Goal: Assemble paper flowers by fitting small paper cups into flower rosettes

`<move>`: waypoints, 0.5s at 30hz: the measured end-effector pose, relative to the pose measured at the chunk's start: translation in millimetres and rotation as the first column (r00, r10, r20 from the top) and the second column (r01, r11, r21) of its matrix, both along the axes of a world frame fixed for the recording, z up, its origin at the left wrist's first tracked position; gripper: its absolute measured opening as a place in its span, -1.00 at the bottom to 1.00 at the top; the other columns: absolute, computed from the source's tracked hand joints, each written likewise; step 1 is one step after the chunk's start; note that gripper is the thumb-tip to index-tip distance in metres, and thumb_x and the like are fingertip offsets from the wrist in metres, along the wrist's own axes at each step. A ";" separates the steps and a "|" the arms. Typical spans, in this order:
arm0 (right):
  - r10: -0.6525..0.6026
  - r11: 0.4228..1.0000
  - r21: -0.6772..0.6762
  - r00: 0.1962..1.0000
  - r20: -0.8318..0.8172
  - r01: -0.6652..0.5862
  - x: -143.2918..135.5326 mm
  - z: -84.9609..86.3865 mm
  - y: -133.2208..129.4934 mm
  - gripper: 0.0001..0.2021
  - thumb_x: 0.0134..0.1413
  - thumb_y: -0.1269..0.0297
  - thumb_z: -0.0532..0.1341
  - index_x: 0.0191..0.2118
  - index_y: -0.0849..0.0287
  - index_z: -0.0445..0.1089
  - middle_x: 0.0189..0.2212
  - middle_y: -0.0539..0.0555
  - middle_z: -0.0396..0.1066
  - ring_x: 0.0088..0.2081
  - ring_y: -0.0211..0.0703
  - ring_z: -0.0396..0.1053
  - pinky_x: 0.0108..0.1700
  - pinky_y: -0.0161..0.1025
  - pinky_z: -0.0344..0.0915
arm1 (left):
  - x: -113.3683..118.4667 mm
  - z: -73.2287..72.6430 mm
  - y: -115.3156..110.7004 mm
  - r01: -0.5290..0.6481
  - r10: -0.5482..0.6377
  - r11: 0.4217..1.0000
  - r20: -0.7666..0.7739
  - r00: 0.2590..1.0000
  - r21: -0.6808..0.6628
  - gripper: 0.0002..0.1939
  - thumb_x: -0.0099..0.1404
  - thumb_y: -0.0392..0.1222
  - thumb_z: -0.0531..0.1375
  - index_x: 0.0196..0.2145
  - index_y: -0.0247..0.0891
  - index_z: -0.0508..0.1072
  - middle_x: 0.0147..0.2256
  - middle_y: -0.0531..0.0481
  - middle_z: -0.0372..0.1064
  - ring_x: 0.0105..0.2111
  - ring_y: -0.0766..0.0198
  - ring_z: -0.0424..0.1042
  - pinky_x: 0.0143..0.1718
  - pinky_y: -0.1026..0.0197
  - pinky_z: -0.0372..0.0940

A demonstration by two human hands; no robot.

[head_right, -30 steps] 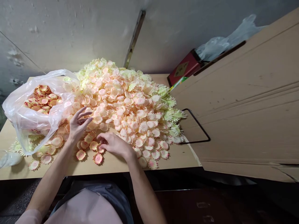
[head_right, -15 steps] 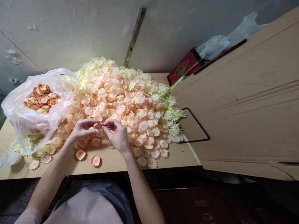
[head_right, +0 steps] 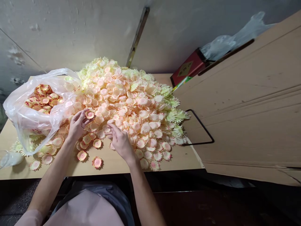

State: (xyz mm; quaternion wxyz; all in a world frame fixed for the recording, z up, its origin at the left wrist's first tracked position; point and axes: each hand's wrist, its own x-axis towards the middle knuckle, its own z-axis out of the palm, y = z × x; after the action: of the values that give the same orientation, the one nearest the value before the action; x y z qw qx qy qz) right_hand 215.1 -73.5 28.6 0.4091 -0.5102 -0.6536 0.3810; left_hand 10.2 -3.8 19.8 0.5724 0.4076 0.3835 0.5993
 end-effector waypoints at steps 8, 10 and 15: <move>0.175 0.980 -0.053 0.951 -0.254 -0.194 5.5 18.5 -17.8 -0.64 0.24 0.33 0.05 0.12 0.00 0.30 0.28 0.12 0.15 0.18 -0.03 0.32 0.09 -0.04 0.42 | -4.9 -5.1 3.7 0.046 -0.047 0.999 0.036 0.998 0.022 -0.60 0.23 -0.02 0.29 0.00 -0.16 0.44 -0.29 -0.04 0.52 -0.12 0.14 0.54 0.07 -0.04 0.40; 0.153 0.985 -0.009 0.907 -0.393 -0.170 5.6 24.6 -19.5 -0.55 0.18 0.38 0.11 0.18 -0.07 0.21 0.34 0.09 0.03 0.28 0.01 0.17 0.20 0.09 0.29 | -4.6 -3.5 2.6 0.062 -0.062 0.998 0.070 0.996 0.012 -0.58 0.21 -0.06 0.31 0.02 -0.16 0.43 -0.23 -0.05 0.52 -0.07 0.11 0.52 0.10 -0.05 0.37; 0.099 0.984 -0.040 0.720 -0.687 -0.173 2.2 35.5 -19.7 -0.47 0.04 0.43 0.23 0.14 -0.13 0.25 0.30 0.07 0.13 0.28 0.09 0.16 0.25 0.23 0.17 | -2.8 4.4 -1.5 0.048 -0.036 0.998 0.228 0.973 -0.049 -0.58 0.15 -0.19 0.36 -0.02 -0.18 0.46 -0.30 0.04 0.51 -0.12 0.17 0.53 0.17 -0.04 0.30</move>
State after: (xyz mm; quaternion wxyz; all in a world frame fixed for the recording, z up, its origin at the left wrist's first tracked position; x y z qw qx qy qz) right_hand 217.3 -93.2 64.1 0.5649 -0.3053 -0.4733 0.6030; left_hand 7.4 -5.3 24.2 0.6357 0.3289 0.3228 0.6192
